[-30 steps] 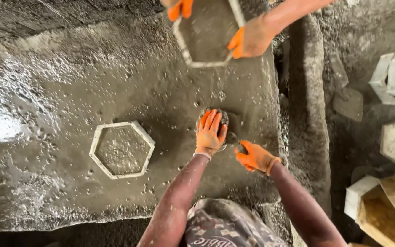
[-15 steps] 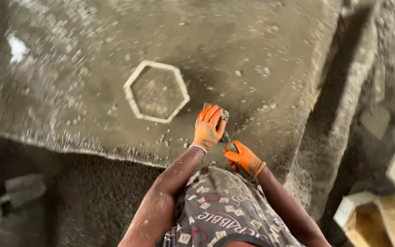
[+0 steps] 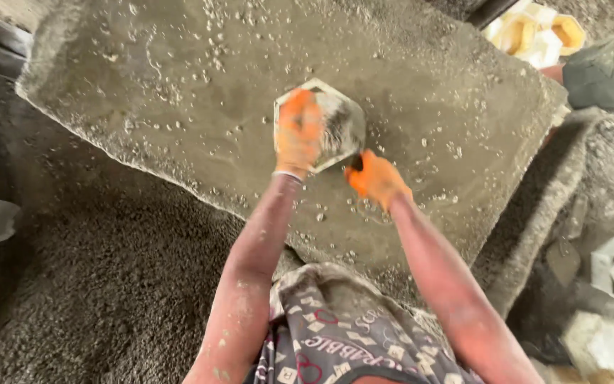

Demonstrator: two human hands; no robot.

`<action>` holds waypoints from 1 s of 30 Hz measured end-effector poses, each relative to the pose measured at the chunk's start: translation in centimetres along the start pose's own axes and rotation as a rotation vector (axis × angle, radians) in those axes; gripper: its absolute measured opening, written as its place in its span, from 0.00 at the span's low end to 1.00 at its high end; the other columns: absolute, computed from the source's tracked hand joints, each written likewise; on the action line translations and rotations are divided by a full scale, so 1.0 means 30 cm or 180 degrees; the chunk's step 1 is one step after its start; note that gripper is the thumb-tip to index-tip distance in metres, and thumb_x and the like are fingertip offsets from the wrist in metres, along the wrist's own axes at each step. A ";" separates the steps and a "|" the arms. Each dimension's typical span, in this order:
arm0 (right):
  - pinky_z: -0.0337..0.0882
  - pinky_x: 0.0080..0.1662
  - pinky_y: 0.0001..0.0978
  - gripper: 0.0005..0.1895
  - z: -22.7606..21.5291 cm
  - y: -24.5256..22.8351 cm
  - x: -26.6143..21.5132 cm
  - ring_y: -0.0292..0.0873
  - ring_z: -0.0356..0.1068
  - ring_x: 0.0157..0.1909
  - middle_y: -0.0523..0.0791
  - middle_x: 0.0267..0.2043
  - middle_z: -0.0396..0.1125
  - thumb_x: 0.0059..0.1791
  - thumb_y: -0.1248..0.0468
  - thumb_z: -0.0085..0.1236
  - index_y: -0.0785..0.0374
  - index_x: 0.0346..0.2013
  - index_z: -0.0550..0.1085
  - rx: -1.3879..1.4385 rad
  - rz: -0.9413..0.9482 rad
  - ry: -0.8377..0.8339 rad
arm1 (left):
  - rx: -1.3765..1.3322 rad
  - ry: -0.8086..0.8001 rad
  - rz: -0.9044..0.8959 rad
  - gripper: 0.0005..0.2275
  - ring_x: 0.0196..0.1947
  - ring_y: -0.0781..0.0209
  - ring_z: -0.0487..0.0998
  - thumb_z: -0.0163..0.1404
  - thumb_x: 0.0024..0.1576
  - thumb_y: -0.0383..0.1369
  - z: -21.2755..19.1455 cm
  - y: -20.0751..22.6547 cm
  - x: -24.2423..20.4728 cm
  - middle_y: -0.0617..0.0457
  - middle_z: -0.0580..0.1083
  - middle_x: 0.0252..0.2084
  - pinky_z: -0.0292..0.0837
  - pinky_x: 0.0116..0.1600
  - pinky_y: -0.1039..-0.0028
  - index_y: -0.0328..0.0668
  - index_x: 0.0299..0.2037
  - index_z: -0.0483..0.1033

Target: Placing hexagonal molds on a flat surface and filling them with wet concrete mix using a trowel.

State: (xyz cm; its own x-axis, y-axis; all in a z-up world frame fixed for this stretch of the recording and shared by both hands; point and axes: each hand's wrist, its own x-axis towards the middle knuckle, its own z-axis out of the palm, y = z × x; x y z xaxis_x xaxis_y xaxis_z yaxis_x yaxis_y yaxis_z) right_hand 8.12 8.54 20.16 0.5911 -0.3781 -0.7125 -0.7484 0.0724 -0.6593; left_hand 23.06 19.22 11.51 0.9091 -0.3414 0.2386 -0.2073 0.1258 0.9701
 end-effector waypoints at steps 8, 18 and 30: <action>0.70 0.41 0.53 0.20 -0.050 -0.032 -0.039 0.61 0.72 0.39 0.54 0.39 0.74 0.51 0.51 0.53 0.60 0.50 0.70 -0.2209 -0.1035 0.1582 | 0.0940 0.0400 -0.2344 0.25 0.67 0.51 0.68 0.51 0.62 0.43 -0.524 0.054 -0.280 0.43 0.68 0.68 0.64 0.68 0.66 0.36 0.65 0.68; 0.67 0.24 0.35 0.13 0.225 0.161 0.155 0.40 0.64 0.20 0.47 0.26 0.65 0.51 0.55 0.52 0.55 0.47 0.69 0.1605 0.0466 0.0062 | 0.0201 0.0705 -0.2557 0.20 0.54 0.63 0.77 0.55 0.62 0.34 -0.671 -0.300 -0.644 0.51 0.76 0.57 0.73 0.57 0.77 0.32 0.61 0.71; 0.62 0.23 0.36 0.15 0.236 0.179 0.107 0.41 0.59 0.19 0.47 0.25 0.62 0.54 0.52 0.49 0.61 0.42 0.67 0.0911 0.0858 0.0146 | -0.2511 0.0842 -0.3745 0.19 0.53 0.61 0.77 0.48 0.62 0.38 -0.438 -0.377 -0.120 0.59 0.72 0.59 0.74 0.57 0.74 0.44 0.63 0.69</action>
State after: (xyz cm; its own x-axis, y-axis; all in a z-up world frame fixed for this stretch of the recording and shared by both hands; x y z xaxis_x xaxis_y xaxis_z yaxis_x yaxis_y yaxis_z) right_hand 8.14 14.24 12.64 0.3660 -0.3509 -0.8619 -0.7569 0.4266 -0.4951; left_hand 26.87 31.25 -0.89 0.4660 -0.4391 -0.7681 0.8668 0.4006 0.2969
